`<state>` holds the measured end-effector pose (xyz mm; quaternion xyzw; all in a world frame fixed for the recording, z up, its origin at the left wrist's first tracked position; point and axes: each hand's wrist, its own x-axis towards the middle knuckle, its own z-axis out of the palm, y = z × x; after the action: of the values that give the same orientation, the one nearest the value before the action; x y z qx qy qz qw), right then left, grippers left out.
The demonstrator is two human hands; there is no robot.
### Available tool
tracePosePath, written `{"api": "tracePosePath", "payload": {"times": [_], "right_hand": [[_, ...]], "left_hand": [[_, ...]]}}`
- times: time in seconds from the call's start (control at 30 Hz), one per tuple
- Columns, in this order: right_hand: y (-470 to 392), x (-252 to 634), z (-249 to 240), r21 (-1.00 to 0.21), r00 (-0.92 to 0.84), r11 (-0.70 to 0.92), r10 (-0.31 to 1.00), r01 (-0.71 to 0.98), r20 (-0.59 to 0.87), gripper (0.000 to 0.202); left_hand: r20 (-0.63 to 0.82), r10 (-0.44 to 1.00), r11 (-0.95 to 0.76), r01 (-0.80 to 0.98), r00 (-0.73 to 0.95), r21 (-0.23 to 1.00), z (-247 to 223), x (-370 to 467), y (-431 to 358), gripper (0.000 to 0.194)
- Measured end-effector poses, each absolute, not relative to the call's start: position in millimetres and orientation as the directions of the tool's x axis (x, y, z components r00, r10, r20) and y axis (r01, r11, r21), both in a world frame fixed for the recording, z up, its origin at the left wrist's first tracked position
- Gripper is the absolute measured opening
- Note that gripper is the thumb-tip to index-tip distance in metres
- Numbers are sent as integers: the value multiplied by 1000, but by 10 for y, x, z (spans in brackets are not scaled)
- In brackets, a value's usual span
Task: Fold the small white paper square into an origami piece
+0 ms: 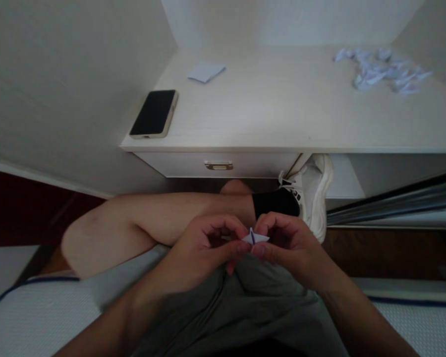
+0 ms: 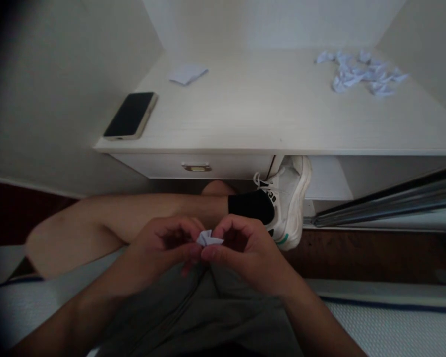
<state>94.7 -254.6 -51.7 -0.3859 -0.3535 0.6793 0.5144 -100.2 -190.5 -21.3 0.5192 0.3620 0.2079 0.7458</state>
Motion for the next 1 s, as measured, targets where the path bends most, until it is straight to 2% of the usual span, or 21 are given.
{"api": "tracePosePath", "payload": {"times": [0.23, 0.33, 0.43, 0.57, 0.67, 0.77, 1.0], "right_hand": [[-2356, 906, -629, -772, -330, -422, 899, -475, -288, 33], [-2312, 898, -621, -720, -362, -485, 869, -496, -336, 36], [-2281, 901, -599, -727, -352, -511, 856, -459, -379, 34], [-2246, 879, -576, -822, -208, -425, 905, -378, -371, 31], [-2218, 836, -538, -892, -81, -306, 952, -332, -297, 26], [-2204, 801, -506, -939, -25, -212, 977, -270, -214, 20], [-2232, 777, -569, -990, 72, -91, 993, -104, -98, 14]], "left_hand": [[-393, 618, 647, -157, 681, 747, -499, -1067, -1849, 23], [-366, 598, 687, -221, 713, 692, -516, -1074, -1812, 22], [-349, 612, 684, -253, 710, 685, -504, -1072, -1763, 20], [-358, 659, 632, -229, 661, 741, -514, -1056, -1717, 20], [-343, 712, 558, -198, 613, 806, -527, -1021, -1713, 19], [-336, 769, 492, -168, 545, 854, -508, -974, -1727, 20], [-354, 836, 474, -226, 419, 851, -504, -953, -1761, 12]]}}
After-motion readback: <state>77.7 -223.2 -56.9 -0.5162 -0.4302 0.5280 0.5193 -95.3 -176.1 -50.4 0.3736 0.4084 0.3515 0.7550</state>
